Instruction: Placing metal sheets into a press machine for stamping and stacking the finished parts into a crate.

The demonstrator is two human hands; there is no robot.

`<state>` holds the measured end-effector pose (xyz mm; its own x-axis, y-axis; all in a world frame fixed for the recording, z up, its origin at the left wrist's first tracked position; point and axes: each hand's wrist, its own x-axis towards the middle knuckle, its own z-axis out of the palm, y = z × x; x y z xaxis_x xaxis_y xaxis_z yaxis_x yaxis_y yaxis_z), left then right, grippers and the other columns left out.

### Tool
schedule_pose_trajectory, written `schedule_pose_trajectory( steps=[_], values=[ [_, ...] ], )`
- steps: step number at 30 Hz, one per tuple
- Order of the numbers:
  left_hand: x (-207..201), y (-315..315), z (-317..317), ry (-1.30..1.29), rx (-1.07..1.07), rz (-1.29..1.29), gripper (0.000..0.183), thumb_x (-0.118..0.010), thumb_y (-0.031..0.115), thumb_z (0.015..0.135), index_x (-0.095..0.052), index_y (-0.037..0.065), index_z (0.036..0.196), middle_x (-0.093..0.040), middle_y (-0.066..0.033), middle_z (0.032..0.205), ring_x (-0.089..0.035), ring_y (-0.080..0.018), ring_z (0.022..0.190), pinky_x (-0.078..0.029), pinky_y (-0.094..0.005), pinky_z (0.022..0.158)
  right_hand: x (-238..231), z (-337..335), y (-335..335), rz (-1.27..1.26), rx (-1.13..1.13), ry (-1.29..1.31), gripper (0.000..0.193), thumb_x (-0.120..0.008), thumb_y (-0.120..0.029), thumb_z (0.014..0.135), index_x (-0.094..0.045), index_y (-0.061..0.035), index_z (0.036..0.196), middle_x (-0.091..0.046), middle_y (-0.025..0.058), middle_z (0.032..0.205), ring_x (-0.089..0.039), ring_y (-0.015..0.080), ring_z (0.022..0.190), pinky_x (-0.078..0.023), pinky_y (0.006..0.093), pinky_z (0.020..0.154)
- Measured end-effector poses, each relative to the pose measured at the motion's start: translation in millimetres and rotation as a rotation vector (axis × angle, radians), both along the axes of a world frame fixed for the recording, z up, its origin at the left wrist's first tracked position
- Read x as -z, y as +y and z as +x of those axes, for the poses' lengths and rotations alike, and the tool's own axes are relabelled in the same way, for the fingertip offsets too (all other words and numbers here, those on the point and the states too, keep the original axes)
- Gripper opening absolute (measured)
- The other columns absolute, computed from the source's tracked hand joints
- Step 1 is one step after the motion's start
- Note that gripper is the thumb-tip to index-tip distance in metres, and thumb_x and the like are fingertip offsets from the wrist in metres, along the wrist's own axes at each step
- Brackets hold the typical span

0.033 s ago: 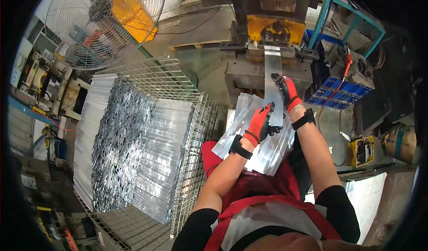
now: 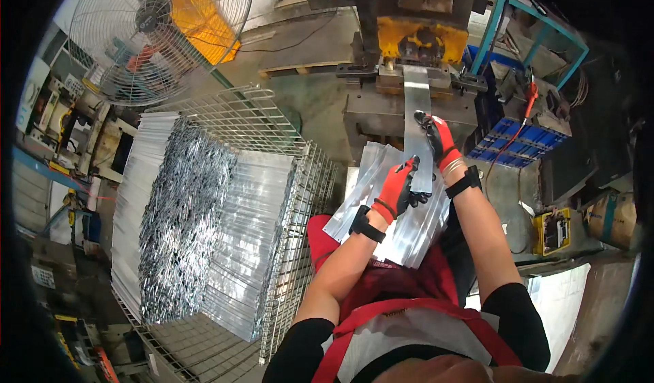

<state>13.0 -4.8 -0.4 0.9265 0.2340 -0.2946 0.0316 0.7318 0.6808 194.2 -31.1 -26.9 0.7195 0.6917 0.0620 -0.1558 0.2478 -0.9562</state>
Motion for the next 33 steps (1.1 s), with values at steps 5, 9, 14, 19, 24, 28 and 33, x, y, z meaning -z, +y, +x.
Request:
schedule_pose_trajectory(
  steps=[5, 9, 14, 19, 24, 28, 33],
  values=[
    [4, 3, -10, -0.118, 0.037, 0.017, 0.037, -0.048, 0.037, 0.090, -0.055, 0.003, 0.103, -0.063, -0.0113, 0.085, -0.060, -0.0185, 0.053, -0.046, -0.0266, 0.041, -4, -2, -6, 0.014, 0.008, -0.099, 0.026, -0.060, -0.026, 0.085, -0.063, -0.0030, 0.097, -0.061, -0.0017, 0.088, -0.054, 0.0077, 0.078, -0.042, 0.0223, 0.071],
    [3, 22, -46, 0.055, 0.065, 0.639, 0.029, -0.049, 0.032, 0.090, -0.057, 0.004, 0.086, -0.058, -0.0039, 0.072, -0.055, -0.0148, 0.048, -0.041, -0.0248, 0.039, -35, -39, -35, -0.302, 0.412, -0.705, 0.044, -0.068, -0.026, 0.075, -0.056, -0.0058, 0.112, -0.060, 0.0067, 0.101, -0.055, 0.0219, 0.096, -0.041, 0.0330, 0.087],
    [-29, 38, -88, 0.170, 0.099, 1.841, 0.020, -0.057, 0.029, 0.080, -0.057, 0.010, 0.086, -0.057, -0.0090, 0.074, -0.059, -0.0249, 0.068, -0.046, -0.0352, 0.060, -119, -70, -84, -0.540, 0.241, -1.790, 0.053, -0.071, -0.024, 0.063, -0.055, -0.0134, 0.113, -0.056, 0.0085, 0.100, -0.050, 0.0286, 0.100, -0.034, 0.0446, 0.095],
    [-83, 44, -81, 0.148, -0.308, 2.020, 0.044, -0.066, 0.023, 0.073, -0.051, 0.009, 0.112, -0.058, -0.0127, 0.102, -0.058, -0.0296, 0.088, -0.047, -0.0349, 0.072, -89, -51, -100, -0.588, -0.134, -1.652, 0.032, -0.066, -0.016, 0.065, -0.058, -0.0128, 0.096, -0.057, 0.0050, 0.088, -0.053, 0.0230, 0.086, -0.037, 0.0405, 0.090],
    [-54, 36, -61, 0.145, -0.717, 1.360, 0.055, -0.068, 0.017, 0.077, -0.043, 0.007, 0.125, -0.057, -0.0118, 0.106, -0.056, -0.0188, 0.094, -0.046, -0.0314, 0.077, -63, -29, -88, -0.368, 0.166, -0.702, 0.018, -0.066, -0.020, 0.075, -0.061, -0.0068, 0.087, -0.057, 0.0055, 0.069, -0.055, 0.0171, 0.062, -0.043, 0.0293, 0.060],
    [19, 19, -39, 0.020, -0.051, 0.256, 0.040, -0.051, 0.027, 0.090, -0.046, 0.005, 0.123, -0.056, -0.0060, 0.113, -0.053, -0.0154, 0.102, -0.044, -0.0294, 0.085, -62, -17, -55, -0.305, 0.076, -0.242, 0.022, -0.067, -0.021, 0.077, -0.051, -0.0084, 0.068, -0.044, -0.0066, 0.059, -0.039, 0.0039, 0.050, -0.034, 0.0226, 0.045],
    [0, -10, -23, -0.107, 0.064, 0.061, 0.046, -0.040, 0.027, 0.095, -0.034, 0.004, 0.134, -0.044, -0.0024, 0.130, -0.055, -0.0126, 0.103, -0.051, -0.0264, 0.069, -37, -15, -31, -0.165, 0.080, -0.141, 0.024, -0.067, -0.018, 0.076, -0.049, -0.0101, 0.061, -0.040, -0.0093, 0.059, -0.034, 0.0028, 0.056, -0.030, 0.0229, 0.049]
  ],
)
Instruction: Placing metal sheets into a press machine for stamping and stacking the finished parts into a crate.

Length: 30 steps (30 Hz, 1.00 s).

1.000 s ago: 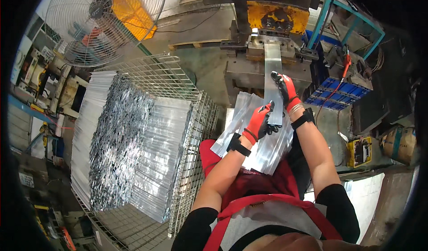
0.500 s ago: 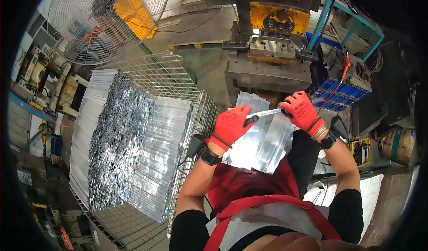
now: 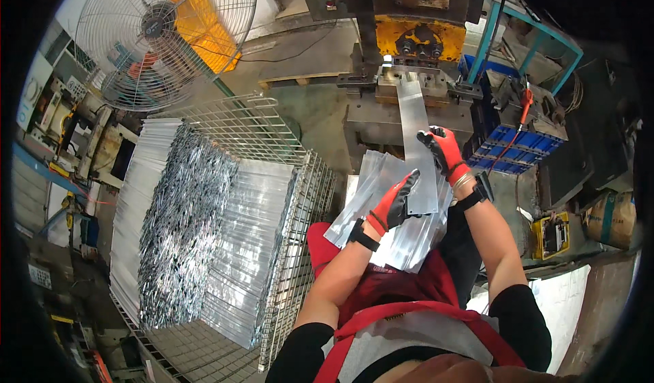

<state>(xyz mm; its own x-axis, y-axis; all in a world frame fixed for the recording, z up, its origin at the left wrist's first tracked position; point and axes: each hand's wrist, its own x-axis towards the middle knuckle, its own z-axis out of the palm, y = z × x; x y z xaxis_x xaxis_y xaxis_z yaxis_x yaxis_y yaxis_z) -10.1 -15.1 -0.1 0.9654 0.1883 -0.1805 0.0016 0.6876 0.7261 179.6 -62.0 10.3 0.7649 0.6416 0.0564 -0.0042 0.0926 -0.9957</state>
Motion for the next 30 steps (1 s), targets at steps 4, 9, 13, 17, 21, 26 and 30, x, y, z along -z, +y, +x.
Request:
schedule_pose_trajectory(
  steps=[4, 9, 13, 17, 21, 26, 30],
  values=[
    [5, 3, -5, -0.068, -0.017, 0.120, 0.045, -0.041, 0.028, 0.095, -0.037, 0.003, 0.132, -0.052, -0.0057, 0.119, -0.060, -0.0137, 0.091, -0.052, -0.0276, 0.063, 1, -9, 3, 0.037, -0.004, 0.028, 0.023, -0.068, -0.019, 0.076, -0.051, -0.0093, 0.062, -0.042, -0.0098, 0.061, -0.035, 0.0023, 0.058, -0.030, 0.0226, 0.050],
    [-7, 3, -4, 0.032, 0.200, -0.098, 0.047, -0.039, 0.038, 0.094, -0.049, 0.000, 0.120, -0.063, -0.0129, 0.094, -0.064, -0.0171, 0.069, -0.051, -0.0254, 0.054, 10, 0, 3, 0.157, 0.056, 0.105, 0.024, -0.068, -0.018, 0.076, -0.051, -0.0108, 0.061, -0.043, -0.0109, 0.061, -0.036, 0.0016, 0.057, -0.030, 0.0221, 0.050],
    [-14, 10, 7, 0.041, 0.157, -0.131, 0.048, -0.039, 0.041, 0.093, -0.054, -0.001, 0.111, -0.063, -0.0150, 0.088, -0.063, -0.0186, 0.063, -0.050, -0.0251, 0.049, 3, 11, 16, 0.128, 0.006, 0.158, 0.019, -0.068, -0.017, 0.075, -0.053, -0.0111, 0.065, -0.046, -0.0076, 0.063, -0.040, 0.0053, 0.057, -0.035, 0.0236, 0.052],
    [-18, 15, 17, 0.057, 0.026, -0.136, 0.043, -0.044, 0.039, 0.092, -0.055, -0.001, 0.104, -0.062, -0.0150, 0.092, -0.062, -0.0203, 0.058, -0.049, -0.0266, 0.043, -5, 17, 17, 0.150, -0.078, 0.254, 0.008, -0.062, -0.015, 0.077, -0.061, -0.0074, 0.077, -0.057, -0.0009, 0.071, -0.052, 0.0108, 0.064, -0.044, 0.0279, 0.059],
    [-6, 15, 20, 0.032, 0.010, -0.089, 0.040, -0.046, 0.038, 0.091, -0.055, 0.000, 0.102, -0.063, -0.0127, 0.088, -0.061, -0.0176, 0.056, -0.048, -0.0249, 0.041, 7, 20, 18, 0.206, -0.087, 0.232, 0.011, -0.059, -0.013, 0.078, -0.064, -0.0040, 0.082, -0.062, 0.0022, 0.077, -0.057, 0.0128, 0.069, -0.047, 0.0276, 0.065],
    [-21, 11, 17, 0.058, -0.008, -0.077, 0.039, -0.047, 0.037, 0.091, -0.057, 0.001, 0.100, -0.063, -0.0120, 0.086, -0.060, -0.0162, 0.056, -0.047, -0.0234, 0.041, 6, 18, 20, 0.229, -0.079, 0.301, 0.011, -0.059, -0.012, 0.079, -0.064, -0.0026, 0.081, -0.063, 0.0030, 0.078, -0.059, 0.0128, 0.071, -0.047, 0.0272, 0.067],
    [-20, 11, 18, 0.089, 0.000, -0.046, 0.038, -0.047, 0.037, 0.091, -0.056, 0.001, 0.100, -0.063, -0.0122, 0.086, -0.060, -0.0163, 0.056, -0.047, -0.0236, 0.041, 15, 26, 19, 0.170, -0.110, 0.268, 0.016, -0.062, -0.017, 0.078, -0.064, -0.0031, 0.085, -0.063, 0.0030, 0.080, -0.058, 0.0120, 0.075, -0.046, 0.0266, 0.070]
  ],
)
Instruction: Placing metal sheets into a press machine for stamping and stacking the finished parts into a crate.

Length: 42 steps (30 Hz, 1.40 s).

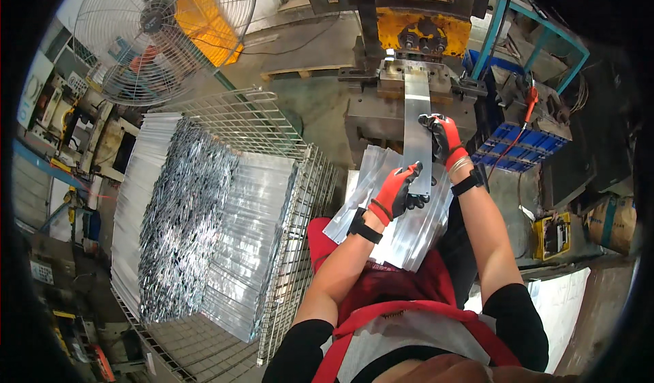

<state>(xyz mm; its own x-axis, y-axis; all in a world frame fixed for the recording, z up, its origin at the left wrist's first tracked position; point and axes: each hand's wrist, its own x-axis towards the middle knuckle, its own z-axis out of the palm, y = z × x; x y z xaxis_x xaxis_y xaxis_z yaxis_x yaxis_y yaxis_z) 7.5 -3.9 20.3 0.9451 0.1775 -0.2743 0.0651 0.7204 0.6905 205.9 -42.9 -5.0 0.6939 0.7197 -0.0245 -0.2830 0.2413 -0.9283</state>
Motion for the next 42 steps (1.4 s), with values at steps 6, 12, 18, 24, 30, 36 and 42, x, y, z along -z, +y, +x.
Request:
schedule_pose_trajectory(
  steps=[6, 12, 18, 24, 30, 36, 42],
  values=[
    [4, 2, 0, 0.031, 0.000, -0.049, 0.038, -0.050, 0.037, 0.089, -0.056, 0.001, 0.101, -0.063, -0.0137, 0.086, -0.061, -0.0183, 0.055, -0.049, -0.0269, 0.041, -12, -10, -2, -0.043, 0.021, 0.066, 0.011, -0.064, -0.015, 0.077, -0.064, -0.0041, 0.079, -0.059, 0.0007, 0.072, -0.055, 0.0109, 0.067, -0.045, 0.0267, 0.062],
    [6, 5, 0, -0.036, 0.019, -0.026, 0.040, -0.050, 0.037, 0.089, -0.055, 0.000, 0.104, -0.063, -0.0149, 0.086, -0.061, -0.0193, 0.056, -0.049, -0.0267, 0.041, -9, -6, 4, 0.053, 0.011, 0.021, 0.010, -0.060, -0.016, 0.078, -0.059, -0.0068, 0.076, -0.053, -0.0027, 0.070, -0.052, 0.0096, 0.065, -0.043, 0.0255, 0.062],
    [16, -8, -19, -0.056, 0.106, 0.020, 0.036, -0.052, 0.032, 0.089, -0.058, 0.000, 0.104, -0.064, -0.0095, 0.085, -0.063, -0.0157, 0.068, -0.051, -0.0273, 0.057, 3, -4, -28, -0.129, 0.088, -0.697, 0.019, -0.051, -0.011, 0.084, -0.063, -0.0009, 0.095, -0.064, 0.0069, 0.095, -0.059, 0.0170, 0.082, -0.046, 0.0288, 0.074],
    [105, -66, -89, -0.195, 0.267, -0.206, 0.039, -0.049, 0.023, 0.091, -0.049, 0.000, 0.122, -0.051, -0.0072, 0.119, -0.049, -0.0178, 0.110, -0.039, -0.0333, 0.094, 99, -81, -143, 0.169, -0.008, 0.150, 0.044, -0.045, -0.025, 0.092, -0.042, 0.0045, 0.125, -0.046, 0.0132, 0.128, -0.042, 0.0225, 0.121, -0.031, 0.0358, 0.104],
    [71, -84, -118, 0.192, 0.168, 0.598, 0.044, -0.064, 0.033, 0.081, -0.052, 0.000, 0.107, -0.061, -0.0035, 0.084, -0.058, -0.0139, 0.076, -0.047, -0.0288, 0.072, 55, -157, -152, -0.100, -0.249, 0.147, 0.044, -0.049, -0.030, 0.090, -0.048, 0.0012, 0.120, -0.060, 0.0125, 0.101, -0.059, 0.0225, 0.091, -0.047, 0.0351, 0.083],
    [59, -55, -135, 0.700, 0.000, 1.709, 0.075, -0.062, 0.066, 0.062, -0.047, 0.000, 0.095, -0.059, -0.0149, 0.074, -0.059, -0.0290, 0.065, -0.046, -0.0397, 0.056, 72, -152, -146, -0.280, -0.241, 0.071, 0.041, -0.053, -0.028, 0.088, -0.051, 0.0001, 0.118, -0.061, 0.0123, 0.099, -0.060, 0.0216, 0.089, -0.047, 0.0348, 0.082],
    [89, -25, -136, 0.819, -0.026, 1.930, 0.073, -0.062, 0.064, 0.063, -0.048, 0.003, 0.100, -0.053, -0.0133, 0.087, -0.058, -0.0270, 0.073, -0.047, -0.0382, 0.060, 100, -166, -99, -0.648, -0.121, -0.995, 0.051, -0.062, -0.030, 0.074, -0.050, -0.0149, 0.122, -0.055, 0.0110, 0.114, -0.047, 0.0324, 0.111, -0.034, 0.0434, 0.094]
  ],
)
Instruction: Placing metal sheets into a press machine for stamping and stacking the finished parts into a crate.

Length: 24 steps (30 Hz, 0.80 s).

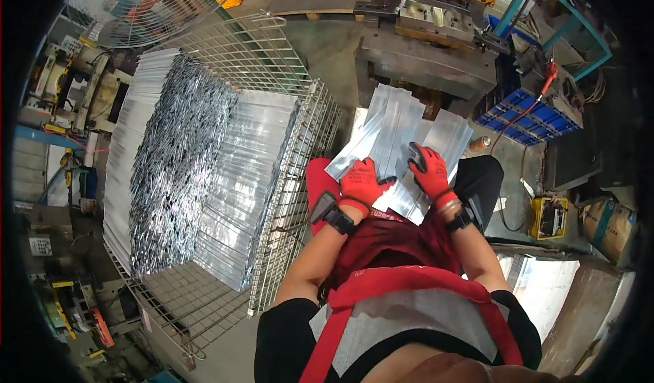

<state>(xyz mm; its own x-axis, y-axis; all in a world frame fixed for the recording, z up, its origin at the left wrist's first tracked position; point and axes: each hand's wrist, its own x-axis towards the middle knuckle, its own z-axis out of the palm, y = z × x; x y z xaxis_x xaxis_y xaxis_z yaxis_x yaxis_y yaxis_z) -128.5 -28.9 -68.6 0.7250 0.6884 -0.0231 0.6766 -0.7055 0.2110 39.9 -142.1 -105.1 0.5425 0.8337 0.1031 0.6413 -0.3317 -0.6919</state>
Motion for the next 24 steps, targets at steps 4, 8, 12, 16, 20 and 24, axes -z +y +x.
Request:
schedule_pose_trajectory(
  steps=[4, 8, 12, 16, 20, 24],
  values=[
    [-19, 30, -1, -0.120, -0.126, 0.298, 0.070, -0.060, 0.058, 0.068, -0.047, 0.002, 0.109, -0.051, -0.0162, 0.098, -0.054, -0.0301, 0.089, -0.047, -0.0398, 0.066, 9, -5, 19, -0.179, -0.037, -0.415, 0.064, -0.060, -0.045, 0.072, -0.044, -0.0137, 0.126, -0.045, 0.0108, 0.127, -0.032, 0.0326, 0.123, -0.019, 0.0510, 0.101],
    [33, 46, -30, 0.067, -0.158, 0.062, 0.066, -0.056, 0.058, 0.071, -0.051, 0.001, 0.102, -0.059, -0.0161, 0.090, -0.059, -0.0318, 0.080, -0.047, -0.0413, 0.064, 4, -18, 31, -0.260, -0.067, -0.451, 0.070, -0.061, -0.048, 0.070, -0.043, -0.0120, 0.127, -0.043, 0.0118, 0.129, -0.031, 0.0323, 0.124, -0.017, 0.0532, 0.101],
    [37, 20, -34, 0.107, -0.064, 0.029, 0.069, -0.053, 0.063, 0.071, -0.054, -0.001, 0.096, -0.061, -0.0127, 0.074, -0.061, -0.0282, 0.067, -0.048, -0.0409, 0.058, 2, -25, 29, -0.286, -0.044, -0.455, 0.075, -0.063, -0.049, 0.068, -0.040, -0.0111, 0.129, -0.040, 0.0127, 0.130, -0.030, 0.0324, 0.125, -0.017, 0.0534, 0.102],
    [36, 13, -29, 0.191, -0.042, -0.018, 0.081, -0.057, 0.061, 0.069, -0.048, -0.005, 0.114, -0.060, -0.0157, 0.089, -0.060, -0.0283, 0.079, -0.048, -0.0406, 0.063, 3, -32, 34, -0.256, -0.066, -0.474, 0.073, -0.064, -0.049, 0.067, -0.044, -0.0075, 0.124, -0.039, 0.0142, 0.130, -0.029, 0.0341, 0.125, -0.015, 0.0541, 0.102],
    [3, 9, -16, 0.051, 0.038, 0.214, 0.089, -0.060, 0.062, 0.065, -0.037, 0.006, 0.131, -0.044, -0.0202, 0.125, -0.044, -0.0380, 0.112, -0.043, -0.0496, 0.081, 5, -31, 32, -0.215, -0.034, -0.453, 0.068, -0.063, -0.047, 0.070, -0.046, -0.0066, 0.122, -0.041, 0.0157, 0.129, -0.030, 0.0351, 0.124, -0.016, 0.0544, 0.102],
    [16, 4, -5, 0.138, 0.121, -0.162, 0.091, -0.063, 0.059, 0.064, -0.021, 0.032, 0.140, -0.011, -0.0180, 0.146, -0.014, -0.0494, 0.128, -0.027, -0.0639, 0.093, 7, -30, 34, -0.147, 0.160, -0.479, 0.066, -0.059, -0.045, 0.072, -0.045, -0.0069, 0.124, -0.041, 0.0160, 0.129, -0.029, 0.0355, 0.125, -0.015, 0.0552, 0.102]
  ],
)
